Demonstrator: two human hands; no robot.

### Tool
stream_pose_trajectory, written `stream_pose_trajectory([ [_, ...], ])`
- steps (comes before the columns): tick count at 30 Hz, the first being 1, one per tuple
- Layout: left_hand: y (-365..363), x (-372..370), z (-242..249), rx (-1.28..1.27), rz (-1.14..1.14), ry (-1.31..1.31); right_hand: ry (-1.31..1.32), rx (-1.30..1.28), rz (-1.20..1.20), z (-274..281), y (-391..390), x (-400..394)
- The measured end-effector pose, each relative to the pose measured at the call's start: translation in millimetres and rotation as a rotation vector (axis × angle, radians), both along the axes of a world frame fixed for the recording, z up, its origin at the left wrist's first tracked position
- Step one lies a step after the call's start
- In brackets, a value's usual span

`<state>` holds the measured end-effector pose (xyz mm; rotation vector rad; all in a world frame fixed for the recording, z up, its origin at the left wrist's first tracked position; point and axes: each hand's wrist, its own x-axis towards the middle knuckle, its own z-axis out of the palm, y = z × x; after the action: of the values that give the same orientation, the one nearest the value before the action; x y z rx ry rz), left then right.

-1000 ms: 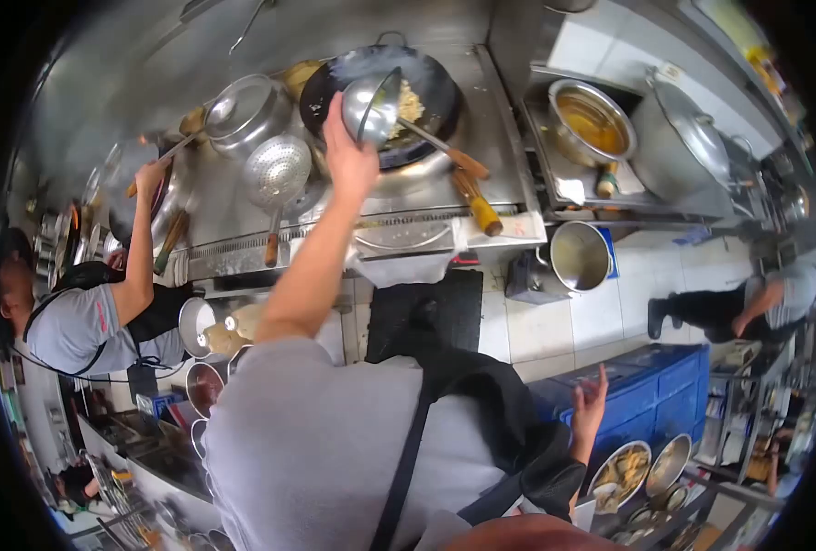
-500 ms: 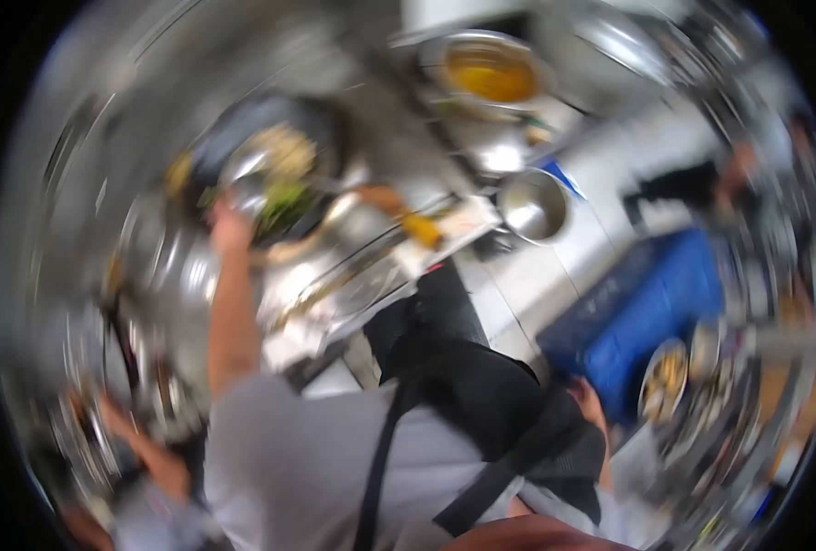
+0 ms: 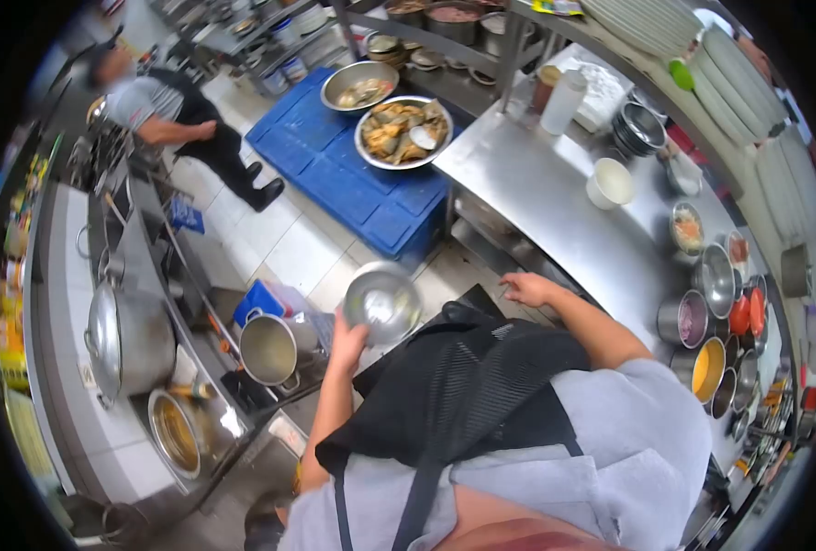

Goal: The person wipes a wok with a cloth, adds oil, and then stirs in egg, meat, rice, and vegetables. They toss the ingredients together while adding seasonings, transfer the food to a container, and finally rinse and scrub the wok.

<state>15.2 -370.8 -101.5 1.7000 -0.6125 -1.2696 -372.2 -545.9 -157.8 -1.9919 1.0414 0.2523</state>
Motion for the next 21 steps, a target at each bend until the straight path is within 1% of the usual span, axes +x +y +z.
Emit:
stream_pose_trajectory([
  [1,-49,-22,-16,-0.192,-0.067,0.048,0.023,0.058,-0.102,-6,4,-24],
  [2,-98,-35,-36,-0.205,-0.213,0.034,0.059,0.057,-0.16,-1,9,-44],
  [3,-141,-58,-25,-0.182,-0.3,-0.017,0.098,0.054,-0.219,-5,15,-62],
  [4,-177,-80,-21,-0.137,-0.333,-0.142,0.134,0.053,-0.271,-13,20,-79],
  [5,-211,-90,-41,-0.2,-0.416,-0.269,0.132,0.039,-0.253,-26,22,-96],
  [6,-228,-108,-11,-0.103,-0.453,-0.118,0.146,0.114,-0.287,-23,22,-102],
  [7,-237,-119,3,-0.074,-0.43,0.059,0.09,0.147,-0.302,-22,22,-106],
  [9,-233,-122,8,-0.153,-0.356,0.271,0.0,0.208,-0.236,-57,11,-116],
  [10,-221,-114,-2,-0.157,-0.303,0.27,0.01,0.211,-0.184,-73,3,-114],
  [12,-177,-79,-49,-0.19,-0.407,0.011,-0.057,0.291,-0.085,-92,-21,-98],
  [13,-140,-53,-92,-0.095,-0.379,-0.146,-0.076,0.327,-0.025,-92,-36,-85],
  [14,-94,-27,-121,0.019,-0.345,-0.297,-0.01,0.36,0.092,-87,-52,-69],
  [15,-44,-9,-120,0.267,-0.278,-0.388,0.059,0.392,0.218,-71,-65,-45],
  [16,13,10,-130,0.446,-0.226,-0.453,0.073,0.331,0.329,-37,-75,-12],
  [17,81,21,-162,0.443,0.053,-0.325,-0.014,0.213,0.54,-79,-91,-2],
  [18,122,15,-113,0.591,0.196,-0.304,0.075,0.3,0.57,-67,-100,26],
  [19,180,14,-111,0.638,0.317,-0.329,0.179,0.37,0.618,-45,-106,64],
  [20,251,9,-139,0.621,0.435,-0.465,0.144,0.388,0.644,-53,-112,91],
  [21,312,-8,-153,0.583,0.659,-0.525,0.113,0.408,0.676,-59,-116,116],
])
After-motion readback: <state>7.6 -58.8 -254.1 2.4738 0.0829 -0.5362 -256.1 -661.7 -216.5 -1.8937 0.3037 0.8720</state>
